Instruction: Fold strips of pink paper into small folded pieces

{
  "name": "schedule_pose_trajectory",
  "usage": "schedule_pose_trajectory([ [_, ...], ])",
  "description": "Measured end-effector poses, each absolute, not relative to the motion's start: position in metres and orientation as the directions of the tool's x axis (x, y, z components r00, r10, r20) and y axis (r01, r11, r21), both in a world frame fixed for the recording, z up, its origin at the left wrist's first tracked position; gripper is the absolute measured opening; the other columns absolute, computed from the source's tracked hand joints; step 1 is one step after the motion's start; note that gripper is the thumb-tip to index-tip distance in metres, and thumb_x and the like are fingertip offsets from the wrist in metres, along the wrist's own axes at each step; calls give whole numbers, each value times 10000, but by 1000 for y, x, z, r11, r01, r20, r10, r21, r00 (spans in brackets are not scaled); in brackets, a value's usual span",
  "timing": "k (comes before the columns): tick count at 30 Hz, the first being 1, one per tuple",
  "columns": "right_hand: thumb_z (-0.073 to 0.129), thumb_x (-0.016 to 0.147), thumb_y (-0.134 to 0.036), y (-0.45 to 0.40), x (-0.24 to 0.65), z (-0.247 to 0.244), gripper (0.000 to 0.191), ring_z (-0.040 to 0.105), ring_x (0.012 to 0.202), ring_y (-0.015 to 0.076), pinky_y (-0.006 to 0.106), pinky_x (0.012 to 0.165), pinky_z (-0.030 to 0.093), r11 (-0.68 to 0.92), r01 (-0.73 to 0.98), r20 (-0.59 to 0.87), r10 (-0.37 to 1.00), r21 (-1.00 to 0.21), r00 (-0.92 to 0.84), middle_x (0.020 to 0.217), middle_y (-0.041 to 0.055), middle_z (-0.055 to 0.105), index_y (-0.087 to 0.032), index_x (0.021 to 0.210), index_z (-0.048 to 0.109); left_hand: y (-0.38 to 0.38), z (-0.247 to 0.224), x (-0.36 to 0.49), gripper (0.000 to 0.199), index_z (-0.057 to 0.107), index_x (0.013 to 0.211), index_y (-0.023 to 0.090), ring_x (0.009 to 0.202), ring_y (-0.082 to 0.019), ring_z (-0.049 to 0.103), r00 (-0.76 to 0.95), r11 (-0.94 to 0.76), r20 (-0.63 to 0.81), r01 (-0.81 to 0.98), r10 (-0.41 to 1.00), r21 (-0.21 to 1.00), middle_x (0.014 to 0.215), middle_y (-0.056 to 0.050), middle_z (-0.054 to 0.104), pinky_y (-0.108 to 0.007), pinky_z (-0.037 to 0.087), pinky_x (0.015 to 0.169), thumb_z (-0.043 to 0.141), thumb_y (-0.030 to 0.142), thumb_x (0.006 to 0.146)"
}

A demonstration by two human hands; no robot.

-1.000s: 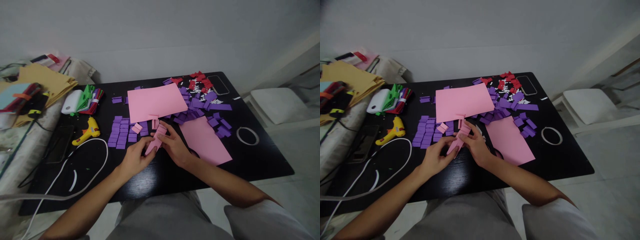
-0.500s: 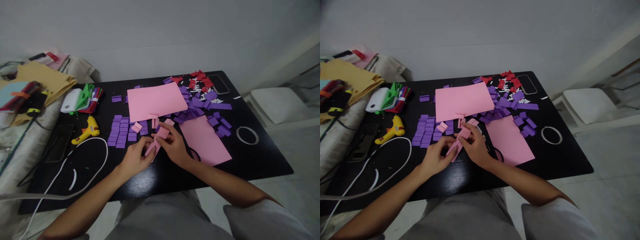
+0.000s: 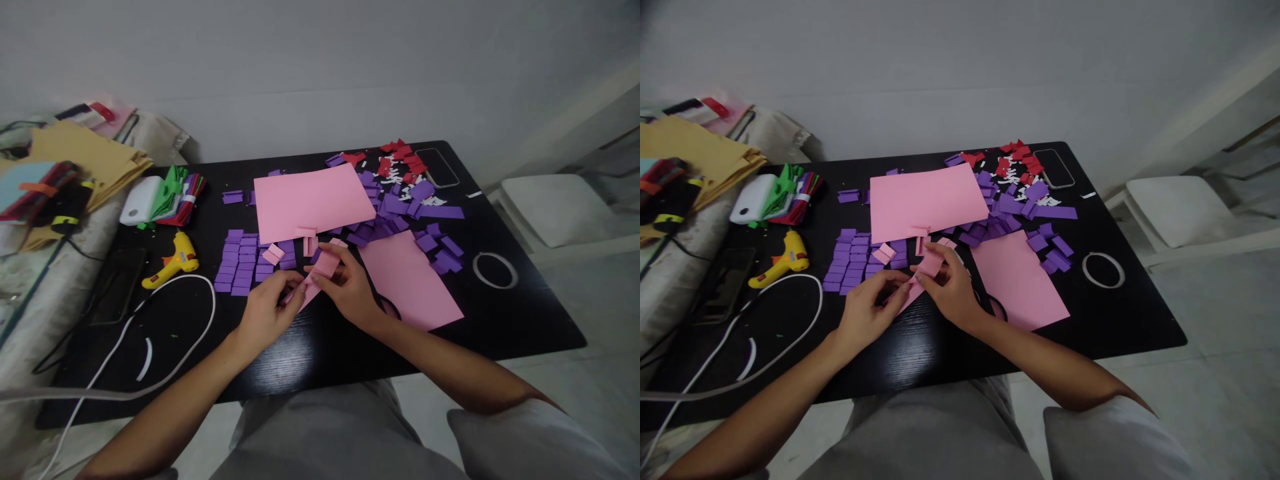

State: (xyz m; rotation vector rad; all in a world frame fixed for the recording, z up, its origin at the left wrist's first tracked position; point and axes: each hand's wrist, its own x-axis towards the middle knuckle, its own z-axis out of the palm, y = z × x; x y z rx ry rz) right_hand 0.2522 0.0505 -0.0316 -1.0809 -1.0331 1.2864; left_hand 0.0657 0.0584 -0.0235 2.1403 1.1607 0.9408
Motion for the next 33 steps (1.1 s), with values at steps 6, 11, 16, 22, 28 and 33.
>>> schedule_pose_trajectory([
  [6,766,861,-254,50,254,-33,397,744,1112,215,376,981,611,68,-79,67,998,-995,20,1249,51,705,-280,1240,649,61,-24,65,142,705,1102,196,802,-153,737,396,-522,351,512,848,682,982,-45,784,-262,579,728,642,276,1003],
  [11,706,891,-200,48,258,-37,399,694,1189,216,389,1044,560,172,127,176,984,-977,16,1302,46,717,-288,1279,678,63,-23,61,144,718,1099,191,862,-166,754,403,-541,368,525,838,657,1010,-47,793,-273,592,780,669,270,988],
  [16,685,900,-189,48,258,-36,347,679,1227,225,387,1063,545,196,174,203,979,-965,24,1273,44,742,-275,1235,713,62,-21,61,113,691,1071,193,834,-158,719,406,-534,355,542,842,649,973,-36,762,-268,571,753,670,254,978],
  [22,701,914,-267,48,259,-29,357,699,1146,234,393,989,596,139,100,139,990,-985,-6,1308,57,711,-277,1270,685,67,-20,58,113,681,1072,193,874,-169,697,413,-531,347,522,842,667,976,-41,736,-289,558,775,652,254,982],
  [28,550,1036,-477,59,274,-30,585,706,828,214,382,734,626,-11,152,-4,999,-988,45,1043,67,720,-343,1583,392,83,-15,43,135,744,1077,207,992,-189,740,380,-527,373,489,846,695,1039,-45,791,-314,577,898,712,264,959],
  [33,667,962,-365,66,281,-22,323,617,1094,260,417,856,582,141,444,279,924,-885,263,1245,119,614,-265,1269,676,87,-10,39,146,747,1100,198,1024,-185,756,395,-613,469,465,789,639,1077,-57,804,-314,590,949,710,218,960],
])
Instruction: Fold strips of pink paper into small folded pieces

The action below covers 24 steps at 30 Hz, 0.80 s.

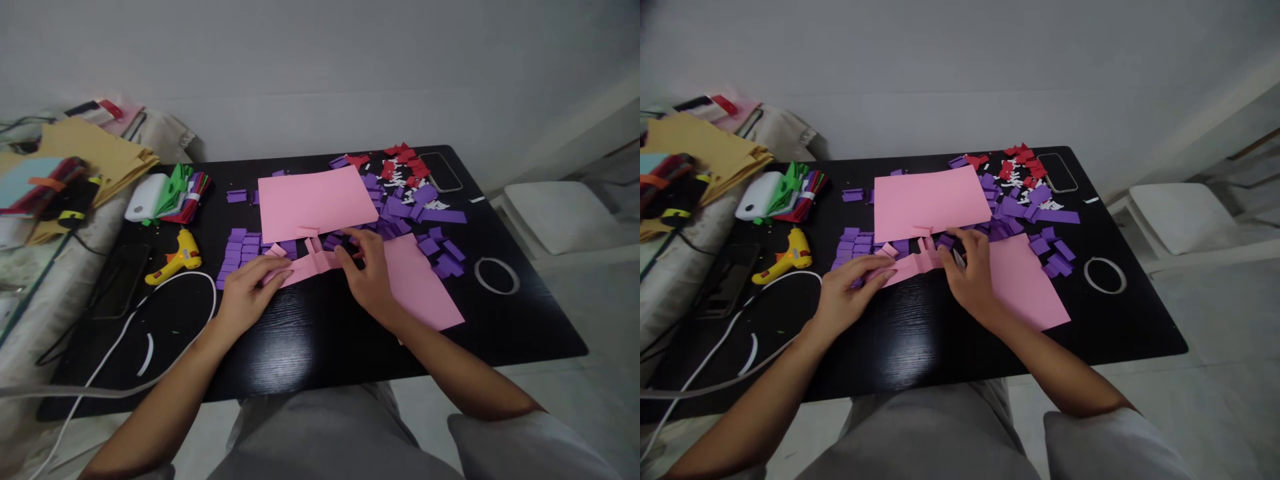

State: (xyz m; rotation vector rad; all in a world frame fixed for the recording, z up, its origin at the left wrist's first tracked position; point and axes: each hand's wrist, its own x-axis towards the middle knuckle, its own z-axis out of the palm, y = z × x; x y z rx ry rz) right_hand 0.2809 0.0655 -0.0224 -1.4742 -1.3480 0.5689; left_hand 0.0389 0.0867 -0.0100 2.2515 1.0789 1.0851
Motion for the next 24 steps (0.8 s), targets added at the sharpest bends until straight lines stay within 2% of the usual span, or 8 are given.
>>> schedule_pose_trajectory([
  [3,674,960,-278,62,278,-16,98,629,875,202,365,771,552,276,450,387,905,-849,176,993,69,663,-234,1025,732,84,-10,40,161,738,1111,193,1027,-179,761,430,-667,511,447,744,595,1076,-60,803,-312,598,959,713,179,953],
  [6,675,960,-234,57,273,-13,76,625,757,165,321,703,534,375,390,426,903,-841,50,854,30,683,-224,1013,729,82,-9,42,187,730,1124,185,1039,-177,760,457,-710,543,437,704,553,1090,-71,798,-312,602,970,722,150,940],
  [11,688,945,-220,53,267,-17,185,672,759,153,288,674,553,358,331,369,929,-873,-31,931,34,754,-222,1129,715,78,-5,43,219,715,1150,176,1036,-182,758,504,-763,572,430,647,483,1111,-94,787,-316,620,932,717,128,937],
  [19,694,944,-215,53,265,-23,90,685,767,161,290,689,557,342,307,347,937,-888,-38,891,32,759,-220,1006,760,74,-6,46,239,697,1189,162,1033,-192,757,555,-807,586,417,590,417,1116,-113,783,-320,621,920,685,118,954],
  [24,697,935,-209,53,265,-22,147,699,809,168,298,722,563,313,276,309,949,-909,-61,936,46,767,-211,1063,769,73,-6,48,264,693,1213,185,1014,-191,765,562,-823,602,408,567,395,1120,-93,789,-323,625,908,687,131,955],
])
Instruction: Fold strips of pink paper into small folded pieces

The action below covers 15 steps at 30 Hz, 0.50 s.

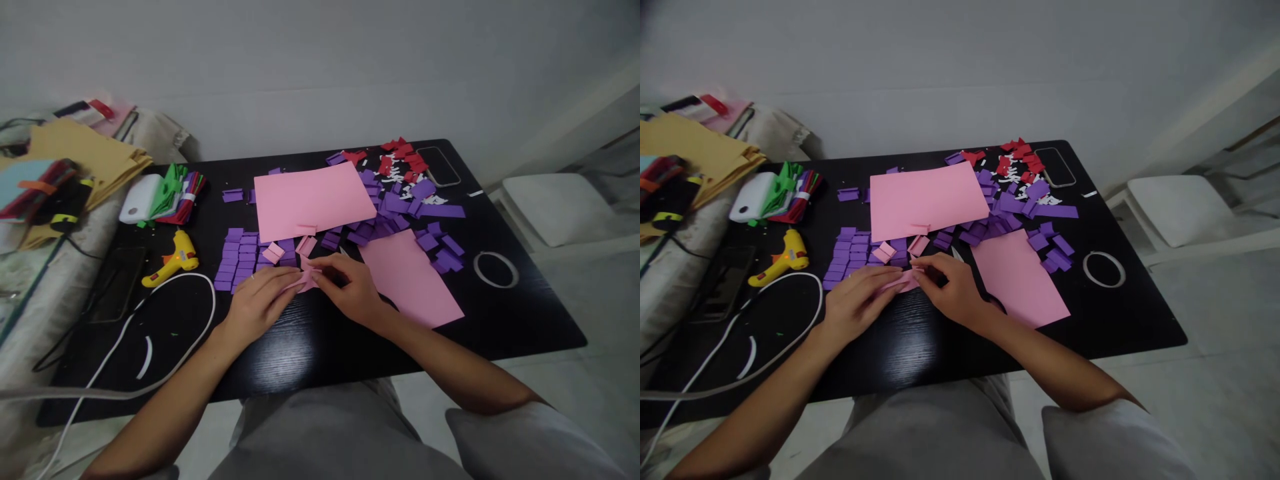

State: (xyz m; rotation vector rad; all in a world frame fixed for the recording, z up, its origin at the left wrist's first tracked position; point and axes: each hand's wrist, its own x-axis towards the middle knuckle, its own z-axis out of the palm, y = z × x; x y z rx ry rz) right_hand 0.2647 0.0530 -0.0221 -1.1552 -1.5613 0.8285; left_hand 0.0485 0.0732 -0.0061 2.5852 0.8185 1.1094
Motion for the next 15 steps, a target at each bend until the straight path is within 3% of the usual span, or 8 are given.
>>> schedule_pose_trajectory([
  [9,680,949,-245,54,267,-19,78,698,836,175,311,735,549,213,275,184,975,-938,-126,943,48,754,-208,963,748,72,-6,48,251,708,1222,225,1030,-199,768,585,-808,558,423,589,410,1139,-80,789,-334,629,906,673,177,979],
  [15,670,966,-258,55,267,-19,90,680,824,165,301,741,539,215,307,173,972,-927,-160,934,44,741,-199,953,737,73,-8,48,213,721,1175,195,985,-189,763,575,-810,570,426,587,403,1084,-86,785,-320,625,887,687,161,967],
])
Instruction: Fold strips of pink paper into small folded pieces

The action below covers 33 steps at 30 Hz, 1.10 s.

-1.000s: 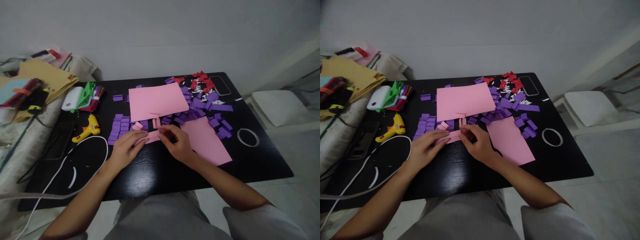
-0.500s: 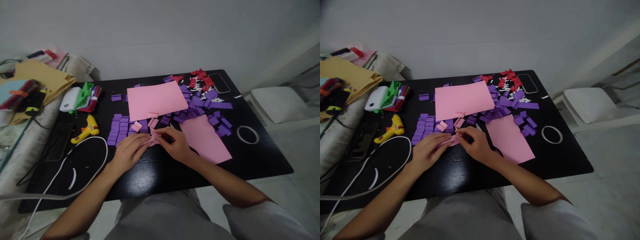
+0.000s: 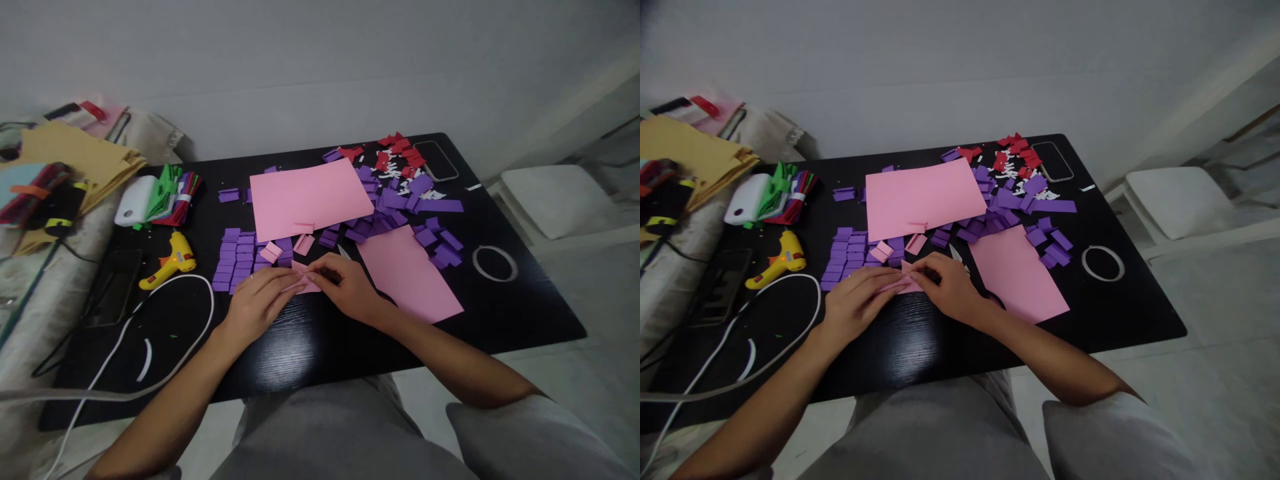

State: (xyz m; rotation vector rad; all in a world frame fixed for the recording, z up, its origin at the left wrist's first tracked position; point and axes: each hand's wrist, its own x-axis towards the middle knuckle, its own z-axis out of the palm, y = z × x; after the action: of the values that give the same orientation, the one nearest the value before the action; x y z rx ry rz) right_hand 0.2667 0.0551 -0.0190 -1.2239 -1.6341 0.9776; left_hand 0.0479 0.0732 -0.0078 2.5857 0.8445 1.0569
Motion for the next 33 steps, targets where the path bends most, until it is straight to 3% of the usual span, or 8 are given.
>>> schedule_pose_trajectory([
  [6,692,959,-231,54,265,-20,76,686,843,158,287,743,540,254,289,206,961,-923,-187,950,43,742,-197,970,759,71,-10,49,153,735,1124,211,938,-177,755,542,-785,571,471,617,402,1047,-65,787,-308,619,848,681,204,981],
  [12,714,939,-243,52,263,-20,84,688,821,156,281,722,554,190,244,150,974,-951,-172,934,40,742,-210,973,783,69,-11,52,119,721,1078,215,909,-201,768,486,-725,541,514,686,458,986,-54,803,-325,620,829,683,278,983],
  [17,747,904,-274,52,262,-23,102,717,827,166,295,727,573,87,163,62,986,-983,-152,951,46,761,-204,967,786,66,-15,56,147,691,1036,212,880,-184,765,351,-605,494,507,796,614,960,-35,787,-291,615,776,730,326,952],
  [23,786,862,-319,55,262,-25,142,753,879,187,334,824,605,-14,64,-23,989,-998,-148,963,51,804,-209,951,799,65,-21,55,248,670,1136,221,1029,-202,768,290,-497,408,406,866,767,1075,-43,790,-352,621,916,767,304,924],
  [33,790,829,-283,59,265,-27,144,766,916,201,373,909,603,-96,-65,-82,977,-993,-195,962,48,824,-198,942,812,70,-15,44,454,544,1293,212,1135,-246,732,404,-534,384,381,830,755,1178,-103,760,-455,578,1023,766,257,899],
])
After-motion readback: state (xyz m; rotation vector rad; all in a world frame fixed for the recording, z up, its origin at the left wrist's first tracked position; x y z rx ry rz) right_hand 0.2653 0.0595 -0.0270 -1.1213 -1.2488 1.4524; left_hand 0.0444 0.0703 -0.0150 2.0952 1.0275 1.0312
